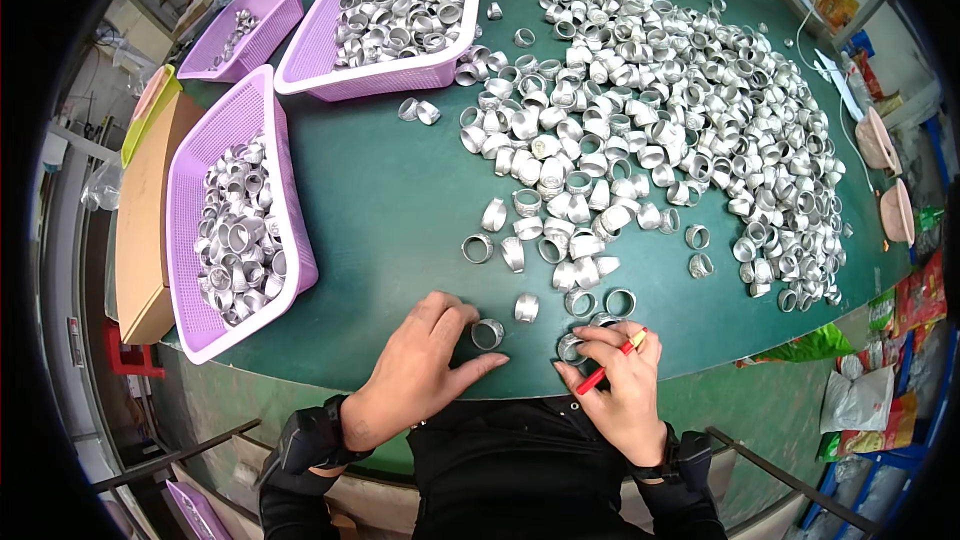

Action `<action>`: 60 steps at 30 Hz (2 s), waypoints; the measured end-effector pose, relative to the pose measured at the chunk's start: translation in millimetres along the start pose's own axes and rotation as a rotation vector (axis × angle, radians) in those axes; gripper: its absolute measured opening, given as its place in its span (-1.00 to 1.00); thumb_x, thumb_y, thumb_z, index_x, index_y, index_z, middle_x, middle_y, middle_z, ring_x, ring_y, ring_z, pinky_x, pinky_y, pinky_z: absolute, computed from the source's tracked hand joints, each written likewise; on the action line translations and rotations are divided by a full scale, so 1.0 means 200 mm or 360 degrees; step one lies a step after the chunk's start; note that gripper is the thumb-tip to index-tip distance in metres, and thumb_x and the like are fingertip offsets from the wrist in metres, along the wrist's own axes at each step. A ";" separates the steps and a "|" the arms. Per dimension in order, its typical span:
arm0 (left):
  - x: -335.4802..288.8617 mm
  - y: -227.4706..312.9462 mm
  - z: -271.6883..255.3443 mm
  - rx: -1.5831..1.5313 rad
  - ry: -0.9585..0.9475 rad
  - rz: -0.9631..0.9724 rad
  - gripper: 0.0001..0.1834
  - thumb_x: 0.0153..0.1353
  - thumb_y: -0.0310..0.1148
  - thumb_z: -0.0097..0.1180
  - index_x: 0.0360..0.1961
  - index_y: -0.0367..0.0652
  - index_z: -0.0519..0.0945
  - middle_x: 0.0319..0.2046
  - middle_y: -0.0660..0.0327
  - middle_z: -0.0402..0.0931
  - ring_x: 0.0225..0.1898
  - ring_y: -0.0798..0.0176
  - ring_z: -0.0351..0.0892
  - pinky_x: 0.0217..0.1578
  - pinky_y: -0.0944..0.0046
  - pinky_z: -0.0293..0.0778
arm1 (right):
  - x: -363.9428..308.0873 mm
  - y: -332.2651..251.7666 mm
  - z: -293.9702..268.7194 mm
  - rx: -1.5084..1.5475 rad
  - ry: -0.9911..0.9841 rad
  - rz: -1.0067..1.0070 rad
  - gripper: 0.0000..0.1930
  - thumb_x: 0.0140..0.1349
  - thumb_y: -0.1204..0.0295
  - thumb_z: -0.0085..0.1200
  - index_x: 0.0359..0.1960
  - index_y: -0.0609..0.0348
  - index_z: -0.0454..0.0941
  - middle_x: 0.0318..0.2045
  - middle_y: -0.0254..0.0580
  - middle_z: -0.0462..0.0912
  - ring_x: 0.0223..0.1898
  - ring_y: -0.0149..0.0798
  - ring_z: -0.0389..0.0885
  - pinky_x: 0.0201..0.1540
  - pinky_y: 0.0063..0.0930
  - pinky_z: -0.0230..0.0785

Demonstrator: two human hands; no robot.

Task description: The recorder is picking up small metal ring components, marking them with a red pen, and sorting them between a pile and pink bins.

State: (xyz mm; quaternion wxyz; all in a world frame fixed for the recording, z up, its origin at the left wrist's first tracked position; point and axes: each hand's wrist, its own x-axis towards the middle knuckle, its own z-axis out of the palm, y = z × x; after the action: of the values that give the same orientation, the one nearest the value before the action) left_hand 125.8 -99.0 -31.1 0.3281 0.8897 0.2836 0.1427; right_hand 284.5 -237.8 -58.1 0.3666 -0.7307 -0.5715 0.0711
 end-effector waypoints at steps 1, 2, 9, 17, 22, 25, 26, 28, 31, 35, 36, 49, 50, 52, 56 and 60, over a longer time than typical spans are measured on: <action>0.00 0.00 0.00 0.0006 0.0006 -0.0009 -0.76 -0.10 -0.43 0.19 -0.40 -0.28 0.44 -0.41 0.11 0.33 -0.41 0.08 0.39 -0.40 0.21 0.36 | 0.00 -0.01 -0.01 0.0104 0.0026 -0.0001 -0.68 -0.26 0.48 0.29 -0.42 0.11 0.42 -0.28 -0.33 0.54 -0.29 -0.15 0.38 -0.18 -0.32 0.13; 0.00 -0.02 0.01 0.0050 -0.0031 0.0071 -0.74 -0.09 -0.42 0.19 -0.37 -0.27 0.46 -0.40 0.10 0.33 -0.41 0.07 0.39 -0.39 0.22 0.37 | 0.00 -0.01 -0.02 0.0208 0.0052 -0.0001 -0.67 -0.27 0.49 0.29 -0.42 0.12 0.42 -0.28 -0.32 0.55 -0.30 -0.15 0.38 -0.19 -0.32 0.15; -0.02 0.04 0.01 -0.0877 -0.0218 0.0069 -0.65 -0.13 -0.49 0.24 -0.24 -0.24 0.48 -0.23 0.14 0.39 -0.27 0.21 0.47 -0.26 0.32 0.40 | -0.02 -0.06 -0.03 0.1226 0.0126 0.0231 -0.66 -0.18 0.65 0.23 -0.37 0.22 0.33 -0.22 0.08 0.51 -0.15 -0.11 0.52 -0.12 -0.35 0.38; -0.07 0.08 0.08 -0.1655 -0.0098 -0.0017 -0.66 -0.04 -0.58 0.15 -0.17 -0.28 0.43 -0.19 0.10 0.43 -0.14 0.21 0.45 -0.11 0.29 0.40 | -0.02 -0.10 0.00 0.1574 0.0125 0.0173 -0.61 -0.14 0.66 0.20 -0.29 0.22 0.27 -0.19 0.08 0.47 -0.11 -0.06 0.49 -0.12 -0.31 0.40; -0.07 0.06 0.07 -0.2645 -0.0503 -0.0553 -0.64 0.13 -0.41 0.00 -0.05 -0.33 0.33 -0.15 0.05 0.42 -0.13 0.12 0.47 -0.09 0.20 0.41 | -0.02 -0.10 0.00 0.2234 0.0137 0.0455 -0.66 -0.04 0.57 0.16 -0.27 0.19 0.26 -0.19 0.04 0.46 -0.05 -0.07 0.41 0.02 -0.21 0.22; -0.07 0.07 0.07 -0.2660 -0.0553 -0.0615 -0.61 0.16 -0.33 -0.05 -0.03 -0.33 0.31 -0.16 0.03 0.42 -0.12 0.08 0.46 -0.09 0.18 0.41 | -0.02 -0.10 0.00 0.2270 0.0094 0.0557 -0.68 0.02 0.47 0.13 -0.26 0.17 0.24 -0.20 0.03 0.47 -0.05 -0.09 0.41 0.06 -0.14 0.16; -0.07 0.07 0.07 -0.2719 -0.0578 -0.0625 -0.61 0.17 -0.33 -0.06 -0.02 -0.33 0.29 -0.15 0.03 0.41 -0.10 0.08 0.45 -0.10 0.18 0.41 | -0.02 -0.09 0.00 0.2270 0.0094 0.0557 -0.68 0.02 0.47 0.13 -0.26 0.17 0.24 -0.20 0.03 0.47 -0.05 -0.09 0.41 0.06 -0.14 0.16; -0.07 0.08 0.06 -0.2732 -0.0537 -0.0633 -0.62 0.17 -0.37 -0.06 -0.02 -0.34 0.28 -0.14 0.03 0.40 -0.10 0.09 0.44 -0.09 0.18 0.41 | -0.02 -0.07 0.01 0.2254 0.0053 0.0408 -0.68 0.03 0.53 0.10 -0.23 0.18 0.22 -0.17 0.05 0.44 -0.04 -0.08 0.40 0.06 -0.14 0.18; -0.07 0.10 0.06 -0.2509 -0.0374 -0.0539 -0.62 0.15 -0.48 -0.04 -0.01 -0.35 0.25 -0.12 0.03 0.38 -0.08 0.12 0.43 -0.07 0.21 0.40 | -0.02 -0.11 -0.02 0.2317 0.0091 0.0647 -0.64 0.01 0.64 0.07 -0.19 0.21 0.19 -0.13 0.08 0.40 -0.03 -0.07 0.40 0.02 -0.20 0.27; -0.08 0.12 0.07 -0.1677 -0.0056 -0.0284 -0.57 -0.03 -0.62 0.12 -0.08 -0.32 0.35 -0.19 0.12 0.37 -0.17 0.28 0.46 -0.12 0.35 0.42 | -0.01 -0.12 -0.03 0.1831 0.0034 0.0433 -0.54 -0.09 0.76 0.09 -0.16 0.23 0.18 -0.13 0.09 0.39 -0.06 -0.10 0.43 -0.08 -0.35 0.38; -0.07 0.12 0.06 -0.1241 0.0022 -0.0136 -0.57 -0.08 -0.61 0.18 -0.11 -0.31 0.40 -0.22 0.15 0.36 -0.22 0.32 0.47 -0.16 0.38 0.43 | -0.01 -0.12 -0.04 0.1831 0.0033 0.0434 -0.54 -0.09 0.76 0.09 -0.16 0.23 0.18 -0.13 0.09 0.39 -0.06 -0.10 0.43 -0.08 -0.35 0.38; -0.05 0.10 0.07 -0.0841 -0.0047 0.0096 -0.60 -0.21 -0.48 0.31 -0.25 -0.26 0.50 -0.28 0.14 0.38 -0.34 0.35 0.43 -0.34 0.42 0.41 | 0.04 -0.12 -0.06 0.0833 0.0052 -0.0024 -0.55 -0.23 0.62 0.26 -0.25 0.20 0.34 -0.28 -0.08 0.56 -0.29 -0.18 0.54 -0.28 -0.43 0.36; -0.05 0.09 0.08 -0.0842 -0.0047 0.0095 -0.60 -0.21 -0.48 0.31 -0.25 -0.26 0.50 -0.28 0.14 0.38 -0.34 0.35 0.43 -0.34 0.42 0.41 | 0.04 -0.12 -0.06 0.0818 0.0064 -0.0030 -0.55 -0.23 0.60 0.27 -0.25 0.20 0.34 -0.29 -0.09 0.56 -0.29 -0.18 0.53 -0.28 -0.43 0.36; -0.07 0.08 0.11 -0.1301 -0.0182 -0.0142 -0.58 -0.14 -0.48 0.27 -0.19 -0.27 0.44 -0.20 0.13 0.38 -0.24 0.36 0.43 -0.23 0.41 0.42 | 0.04 -0.11 -0.07 0.0804 0.0076 -0.0035 -0.54 -0.24 0.59 0.28 -0.25 0.20 0.34 -0.30 -0.09 0.57 -0.29 -0.19 0.53 -0.27 -0.44 0.35; -0.09 0.09 0.13 -0.1839 -0.0309 -0.0385 -0.59 -0.02 -0.52 0.17 -0.11 -0.28 0.36 -0.16 0.15 0.37 -0.21 0.38 0.42 -0.16 0.39 0.41 | 0.04 -0.12 -0.07 0.0811 0.0085 -0.0018 -0.53 -0.24 0.57 0.29 -0.25 0.20 0.34 -0.31 -0.10 0.57 -0.30 -0.18 0.54 -0.28 -0.43 0.36; -0.07 0.11 0.11 -0.2547 -0.0595 -0.0597 -0.68 0.10 -0.55 0.01 -0.08 -0.29 0.34 -0.17 0.17 0.39 -0.28 0.41 0.42 -0.26 0.44 0.40 | 0.03 -0.11 -0.06 0.1044 0.0094 0.0030 -0.52 -0.23 0.59 0.29 -0.23 0.23 0.33 -0.30 -0.03 0.55 -0.20 -0.16 0.53 -0.23 -0.41 0.40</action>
State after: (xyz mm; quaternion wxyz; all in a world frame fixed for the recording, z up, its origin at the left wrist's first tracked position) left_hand 132.4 -132.5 -34.0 0.9195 0.3359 0.1812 0.0942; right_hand 275.2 -236.6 -34.8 0.5981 -0.5807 -0.5005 0.2334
